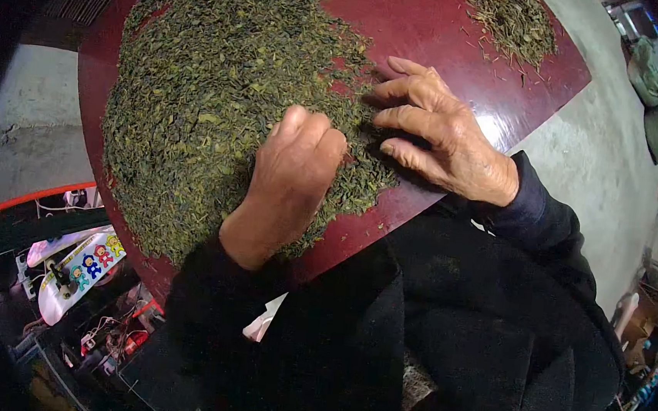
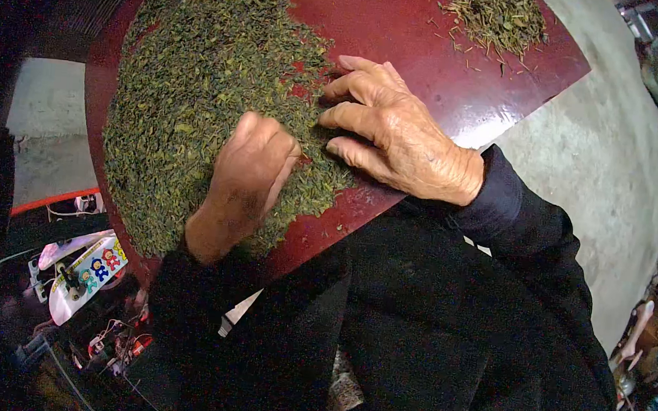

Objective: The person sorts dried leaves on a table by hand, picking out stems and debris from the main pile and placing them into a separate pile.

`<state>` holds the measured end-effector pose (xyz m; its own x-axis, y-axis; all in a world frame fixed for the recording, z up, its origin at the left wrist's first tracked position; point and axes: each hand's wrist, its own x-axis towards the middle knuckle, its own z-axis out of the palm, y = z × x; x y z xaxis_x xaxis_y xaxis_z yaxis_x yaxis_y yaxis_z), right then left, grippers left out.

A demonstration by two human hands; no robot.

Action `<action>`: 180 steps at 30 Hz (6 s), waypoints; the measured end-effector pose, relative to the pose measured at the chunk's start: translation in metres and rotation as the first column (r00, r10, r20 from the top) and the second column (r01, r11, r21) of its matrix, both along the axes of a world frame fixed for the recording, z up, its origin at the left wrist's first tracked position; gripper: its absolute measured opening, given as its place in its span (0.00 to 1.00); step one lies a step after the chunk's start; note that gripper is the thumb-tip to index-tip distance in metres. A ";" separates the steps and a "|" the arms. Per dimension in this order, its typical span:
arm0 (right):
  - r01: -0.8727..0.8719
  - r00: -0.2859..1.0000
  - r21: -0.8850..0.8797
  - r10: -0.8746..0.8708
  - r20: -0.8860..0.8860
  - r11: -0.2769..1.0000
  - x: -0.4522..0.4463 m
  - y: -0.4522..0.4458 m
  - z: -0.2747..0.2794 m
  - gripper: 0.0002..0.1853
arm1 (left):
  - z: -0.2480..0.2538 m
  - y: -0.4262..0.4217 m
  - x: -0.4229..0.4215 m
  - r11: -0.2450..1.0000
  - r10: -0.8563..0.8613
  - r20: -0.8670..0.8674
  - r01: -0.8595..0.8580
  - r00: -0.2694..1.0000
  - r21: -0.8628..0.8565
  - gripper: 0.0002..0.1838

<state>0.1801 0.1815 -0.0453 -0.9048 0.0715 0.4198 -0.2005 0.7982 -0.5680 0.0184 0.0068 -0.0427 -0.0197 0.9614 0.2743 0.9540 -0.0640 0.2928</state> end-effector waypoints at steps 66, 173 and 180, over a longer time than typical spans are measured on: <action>0.272 0.958 -0.848 -0.207 0.196 0.454 0.033 0.099 0.028 0.29 | 0.067 -0.012 -0.052 0.955 0.282 0.513 -0.288 0.810 -0.071 0.07; -0.262 0.965 0.224 0.253 0.066 0.939 -0.113 -0.017 0.028 0.11 | 0.021 -0.053 -0.048 0.906 0.417 -0.130 -0.400 0.900 0.140 0.11; -0.283 0.957 0.279 0.249 0.151 0.917 -0.125 -0.023 0.031 0.11 | 0.018 -0.055 -0.050 0.893 0.433 -0.044 -0.422 0.900 0.155 0.10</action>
